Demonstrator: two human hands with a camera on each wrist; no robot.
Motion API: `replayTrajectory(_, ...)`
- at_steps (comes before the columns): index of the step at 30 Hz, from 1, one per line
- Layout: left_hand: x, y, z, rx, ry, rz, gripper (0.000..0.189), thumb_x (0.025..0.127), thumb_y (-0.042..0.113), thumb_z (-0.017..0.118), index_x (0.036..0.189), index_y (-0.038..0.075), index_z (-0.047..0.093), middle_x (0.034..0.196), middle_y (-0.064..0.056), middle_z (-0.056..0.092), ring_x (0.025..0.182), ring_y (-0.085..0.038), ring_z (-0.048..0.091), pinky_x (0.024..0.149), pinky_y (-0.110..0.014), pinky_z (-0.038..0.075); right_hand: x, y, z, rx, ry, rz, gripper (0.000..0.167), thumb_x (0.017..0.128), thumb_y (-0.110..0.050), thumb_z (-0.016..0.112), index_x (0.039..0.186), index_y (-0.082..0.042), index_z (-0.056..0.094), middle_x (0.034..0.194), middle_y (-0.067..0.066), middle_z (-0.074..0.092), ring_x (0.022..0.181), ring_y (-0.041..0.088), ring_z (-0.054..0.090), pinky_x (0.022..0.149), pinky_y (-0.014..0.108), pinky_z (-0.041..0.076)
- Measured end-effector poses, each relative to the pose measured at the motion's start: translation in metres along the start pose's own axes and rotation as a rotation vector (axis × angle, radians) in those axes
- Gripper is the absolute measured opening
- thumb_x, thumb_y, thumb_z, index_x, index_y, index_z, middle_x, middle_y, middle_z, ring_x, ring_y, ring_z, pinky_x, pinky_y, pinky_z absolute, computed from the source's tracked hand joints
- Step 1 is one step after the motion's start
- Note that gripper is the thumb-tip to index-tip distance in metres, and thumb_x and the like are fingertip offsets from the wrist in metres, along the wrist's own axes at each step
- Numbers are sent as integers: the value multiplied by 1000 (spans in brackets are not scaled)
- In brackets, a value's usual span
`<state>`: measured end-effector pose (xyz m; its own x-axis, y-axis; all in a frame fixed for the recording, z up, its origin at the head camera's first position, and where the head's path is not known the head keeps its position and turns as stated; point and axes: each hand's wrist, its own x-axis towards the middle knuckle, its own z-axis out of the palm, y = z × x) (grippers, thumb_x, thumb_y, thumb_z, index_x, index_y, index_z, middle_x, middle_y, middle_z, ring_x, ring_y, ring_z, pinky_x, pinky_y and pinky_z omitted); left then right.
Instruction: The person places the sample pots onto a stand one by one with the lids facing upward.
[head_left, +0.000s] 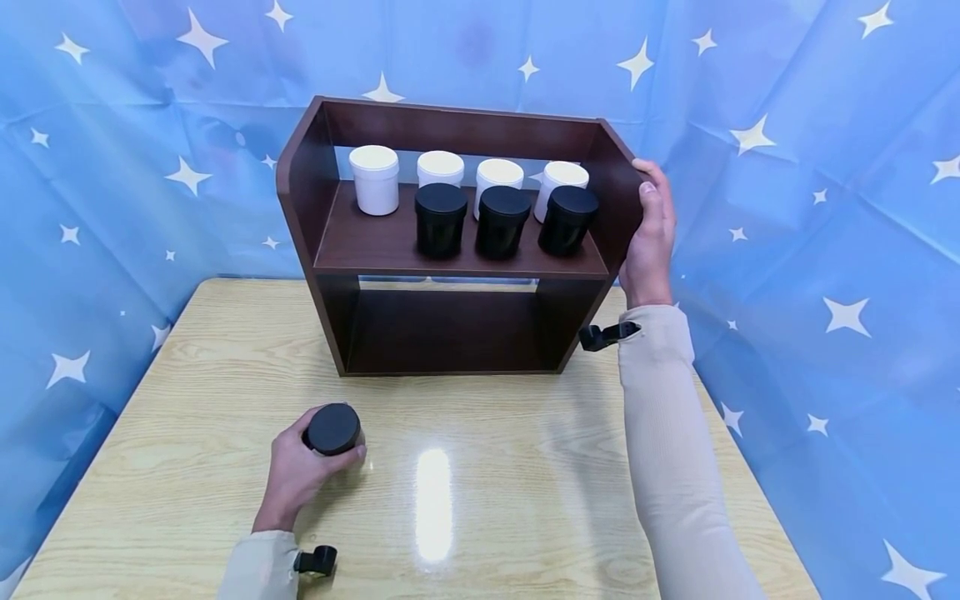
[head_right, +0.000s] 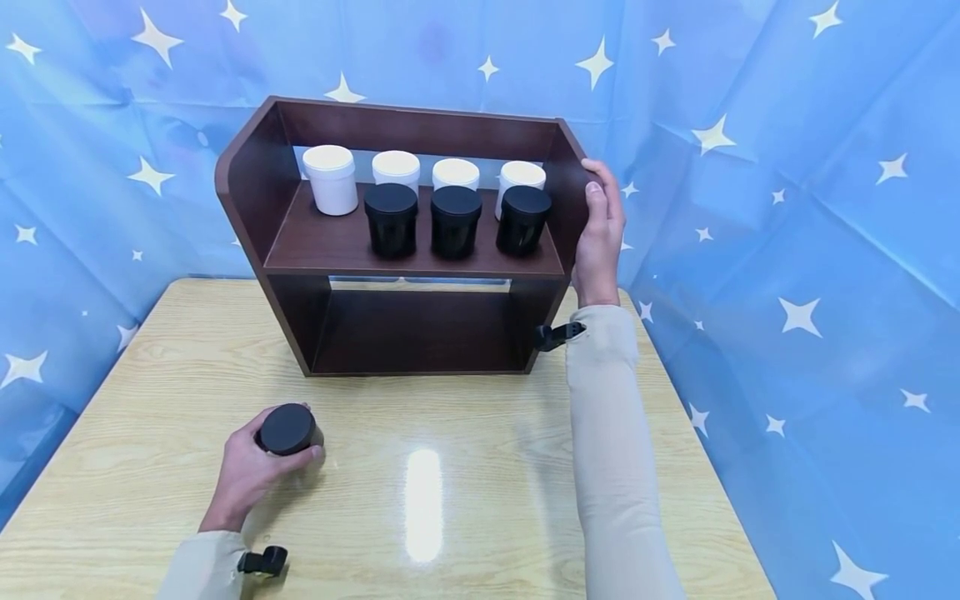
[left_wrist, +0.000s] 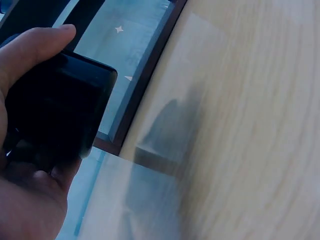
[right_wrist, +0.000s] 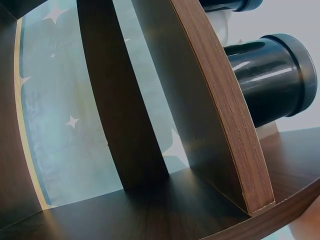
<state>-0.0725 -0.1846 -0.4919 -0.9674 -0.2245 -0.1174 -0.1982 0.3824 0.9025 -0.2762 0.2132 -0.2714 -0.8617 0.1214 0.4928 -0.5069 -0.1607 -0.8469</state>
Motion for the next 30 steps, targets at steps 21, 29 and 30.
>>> replayTrajectory(21, 11, 49, 0, -135, 87, 147, 63, 66, 23, 95, 123, 16, 67, 116, 2, 68, 104, -3, 61, 88, -15, 46, -1, -1, 0, 7, 0, -4, 37, 104, -25, 40, 136, -16, 56, 138, 8, 53, 123, 29, 52, 99, 40, 48)
replayTrajectory(29, 23, 82, -8, -138, 107, 257, 62, 71, 21, 92, 126, 14, 65, 117, 5, 67, 107, 0, 61, 89, -14, 47, 7, 13, -9, -5, 9, -4, 37, 106, -25, 39, 137, -19, 56, 137, 6, 54, 121, 26, 53, 96, 37, 49)
replayTrajectory(30, 24, 87, -10, -143, 115, 276, 61, 71, 21, 92, 125, 14, 66, 116, 7, 67, 107, 0, 61, 89, -13, 47, 9, 15, -10, -6, 11, -4, 37, 106, -26, 39, 137, -19, 56, 137, 5, 54, 121, 26, 53, 96, 37, 50)
